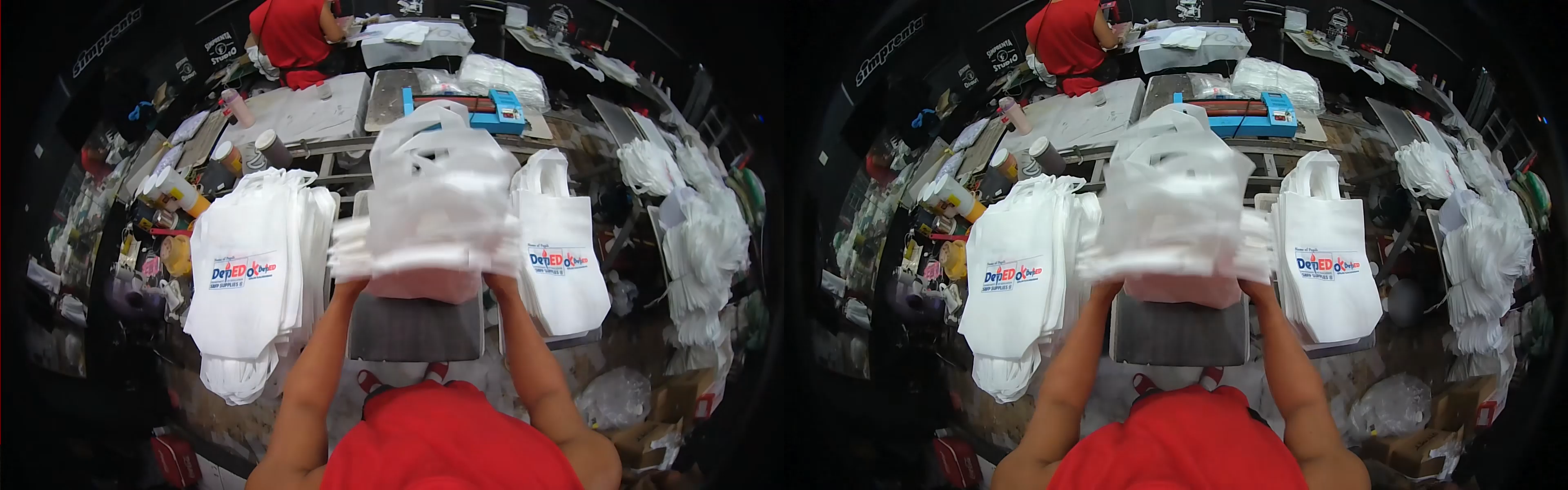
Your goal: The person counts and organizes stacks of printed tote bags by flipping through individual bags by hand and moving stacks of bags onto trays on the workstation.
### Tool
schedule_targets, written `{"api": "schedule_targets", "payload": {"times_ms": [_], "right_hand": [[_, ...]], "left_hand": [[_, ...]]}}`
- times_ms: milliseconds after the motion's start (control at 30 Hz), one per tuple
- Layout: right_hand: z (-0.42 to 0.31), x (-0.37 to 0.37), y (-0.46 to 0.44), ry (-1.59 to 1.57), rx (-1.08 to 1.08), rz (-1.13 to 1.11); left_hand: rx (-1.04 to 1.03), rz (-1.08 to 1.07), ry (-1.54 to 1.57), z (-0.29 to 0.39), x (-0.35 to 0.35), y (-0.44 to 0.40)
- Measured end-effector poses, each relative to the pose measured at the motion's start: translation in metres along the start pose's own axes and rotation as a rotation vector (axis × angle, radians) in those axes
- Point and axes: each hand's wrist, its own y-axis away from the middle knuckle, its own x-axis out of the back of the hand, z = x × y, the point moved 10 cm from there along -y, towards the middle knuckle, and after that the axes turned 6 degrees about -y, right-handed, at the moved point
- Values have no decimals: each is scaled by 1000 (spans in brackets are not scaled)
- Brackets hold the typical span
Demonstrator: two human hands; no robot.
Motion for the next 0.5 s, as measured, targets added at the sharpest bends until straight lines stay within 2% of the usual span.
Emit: {"api": "schedule_targets", "payload": {"times_ms": [33,67,100,200,300,367,400,433,467,500], "right_hand": [[12,-13,13,-62,-64,-50],[19,-19,19,-151,-151,-97],[28,-24,24,-238,-243,-129],[37,-10,10,-495,-418,-137],[35,16,-44,-689,-431,-78],[36,15,-69,-720,-383,-45],[43,4,-73,-699,-454,-31],[49,-11,-71,-669,-539,-25],[64,-28,-57,-626,-858,8],[78,-54,-37,-565,-933,-50]], "left_hand": [[547,-135,720,-55,-49,25],[1096,-274,1440,-56,-94,57],[1238,-250,1573,-51,-101,71],[1056,-111,1482,-43,-49,38],[892,-36,1380,-45,-6,-1],[834,-96,1246,-53,-13,-18],[806,-150,1153,-56,-23,-22],[717,-263,932,-59,-39,-31],[895,-305,896,-69,-67,-10],[1070,-346,852,-72,-94,17]]}}
